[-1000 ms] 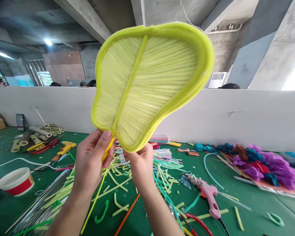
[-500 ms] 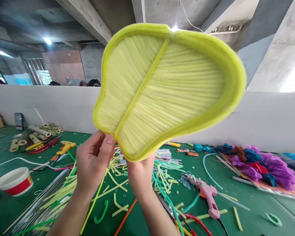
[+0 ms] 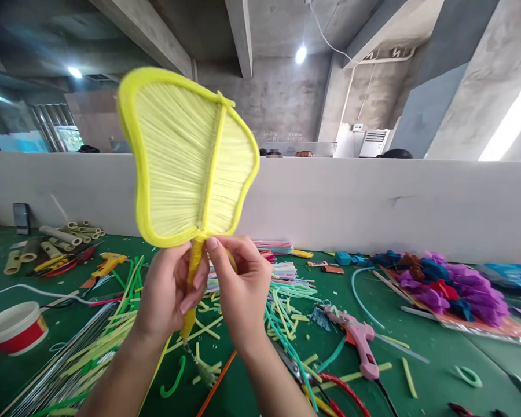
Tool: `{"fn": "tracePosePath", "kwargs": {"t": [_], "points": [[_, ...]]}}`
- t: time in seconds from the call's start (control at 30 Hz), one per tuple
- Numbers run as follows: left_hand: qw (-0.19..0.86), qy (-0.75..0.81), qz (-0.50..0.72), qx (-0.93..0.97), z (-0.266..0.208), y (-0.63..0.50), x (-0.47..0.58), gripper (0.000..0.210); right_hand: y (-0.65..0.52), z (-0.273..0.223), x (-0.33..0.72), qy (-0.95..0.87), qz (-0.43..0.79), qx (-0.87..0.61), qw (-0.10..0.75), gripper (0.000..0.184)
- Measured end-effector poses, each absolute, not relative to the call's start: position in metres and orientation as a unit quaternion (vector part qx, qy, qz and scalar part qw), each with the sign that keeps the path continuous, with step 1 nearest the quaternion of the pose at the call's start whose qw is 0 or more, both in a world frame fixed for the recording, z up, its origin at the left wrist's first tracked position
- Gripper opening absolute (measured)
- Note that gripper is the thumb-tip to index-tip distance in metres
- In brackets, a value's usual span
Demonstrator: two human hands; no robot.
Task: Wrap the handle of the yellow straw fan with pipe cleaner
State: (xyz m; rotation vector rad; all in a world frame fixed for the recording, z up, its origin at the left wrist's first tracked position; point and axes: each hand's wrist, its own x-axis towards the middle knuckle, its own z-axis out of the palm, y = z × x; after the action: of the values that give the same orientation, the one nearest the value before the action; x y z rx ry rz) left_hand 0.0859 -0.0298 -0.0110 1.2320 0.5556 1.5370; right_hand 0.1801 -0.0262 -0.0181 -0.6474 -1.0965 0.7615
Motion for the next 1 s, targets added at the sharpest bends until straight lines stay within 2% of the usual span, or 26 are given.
{"fn": "tracePosePath", "kwargs": {"t": [0.1, 0.27, 0.33, 0.5, 0.6, 0.73, 1.0], "points": [[0.495, 0.224, 0.637, 0.546, -0.009, -0.033, 0.086, 0.05, -0.028, -0.016, 0.182, -0.51, 0.343, -0.294, 0.732, 0.013], [0.421, 0.272, 0.674, 0.542, -0.009, -0.031, 0.088, 0.031, -0.03, -0.014, 0.182, -0.512, 0.349, -0.289, 0.73, 0.015], [0.334, 0.319, 0.682, 0.566, -0.011, -0.029, 0.088, 0.028, -0.031, -0.015, 0.18, -0.51, 0.364, -0.28, 0.727, 0.016], [-0.014, 0.416, 0.651, 0.634, -0.016, -0.025, 0.085, 0.022, -0.031, -0.016, 0.176, -0.519, 0.341, -0.285, 0.73, 0.013], [-0.122, 0.434, 0.617, 0.645, -0.016, -0.023, 0.085, 0.021, -0.03, -0.017, 0.174, -0.518, 0.333, -0.291, 0.732, 0.01], [-0.134, 0.439, 0.613, 0.643, -0.014, -0.02, 0.085, 0.023, -0.028, -0.021, 0.171, -0.51, 0.358, -0.286, 0.728, 0.013], [-0.014, 0.443, 0.624, 0.644, -0.012, -0.023, 0.083, 0.033, -0.024, -0.026, 0.171, -0.521, 0.322, -0.292, 0.735, 0.012]]}}
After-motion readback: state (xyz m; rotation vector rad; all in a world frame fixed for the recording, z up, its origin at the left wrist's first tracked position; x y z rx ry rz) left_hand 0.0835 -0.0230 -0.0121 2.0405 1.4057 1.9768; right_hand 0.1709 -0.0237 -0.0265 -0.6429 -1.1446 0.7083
